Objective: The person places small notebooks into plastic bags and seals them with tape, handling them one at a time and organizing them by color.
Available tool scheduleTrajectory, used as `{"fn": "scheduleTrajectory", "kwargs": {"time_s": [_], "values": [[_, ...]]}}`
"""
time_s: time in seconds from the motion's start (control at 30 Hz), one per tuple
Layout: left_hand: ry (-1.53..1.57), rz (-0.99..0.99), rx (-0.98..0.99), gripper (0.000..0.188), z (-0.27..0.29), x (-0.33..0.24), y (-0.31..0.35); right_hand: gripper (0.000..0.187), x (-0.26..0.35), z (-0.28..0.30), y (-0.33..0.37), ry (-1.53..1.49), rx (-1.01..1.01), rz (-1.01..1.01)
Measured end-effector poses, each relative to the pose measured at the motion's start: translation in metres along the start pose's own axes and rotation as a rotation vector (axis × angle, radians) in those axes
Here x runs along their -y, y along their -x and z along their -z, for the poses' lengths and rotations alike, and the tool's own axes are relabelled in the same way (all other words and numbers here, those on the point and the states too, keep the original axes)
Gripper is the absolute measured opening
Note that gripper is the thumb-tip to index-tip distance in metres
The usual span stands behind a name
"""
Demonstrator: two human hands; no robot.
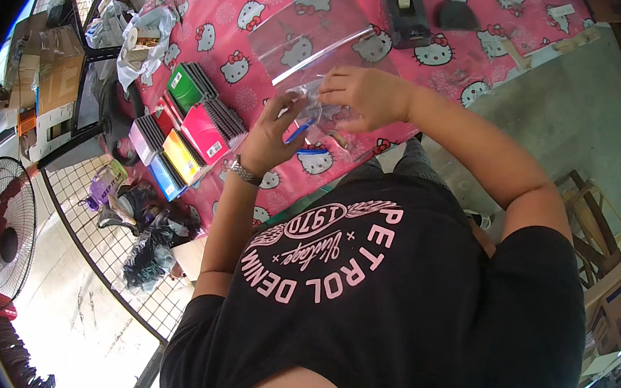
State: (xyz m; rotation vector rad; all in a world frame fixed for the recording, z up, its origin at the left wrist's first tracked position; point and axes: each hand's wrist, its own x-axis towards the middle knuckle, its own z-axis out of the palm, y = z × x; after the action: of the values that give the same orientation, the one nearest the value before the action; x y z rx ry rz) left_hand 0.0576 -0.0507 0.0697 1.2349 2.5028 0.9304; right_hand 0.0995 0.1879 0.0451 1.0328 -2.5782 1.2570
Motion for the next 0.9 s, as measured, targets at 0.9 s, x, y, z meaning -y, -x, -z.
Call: {"fn": "scheduleTrajectory", "kwargs": {"time_s": [0.9], "values": [[-0.236, 0.455, 0.064, 0.025, -0.011, 0.009, -0.040, 0.025, -0.104, 0.025, 0.080, -0.325, -0.827, -1.135]]}}
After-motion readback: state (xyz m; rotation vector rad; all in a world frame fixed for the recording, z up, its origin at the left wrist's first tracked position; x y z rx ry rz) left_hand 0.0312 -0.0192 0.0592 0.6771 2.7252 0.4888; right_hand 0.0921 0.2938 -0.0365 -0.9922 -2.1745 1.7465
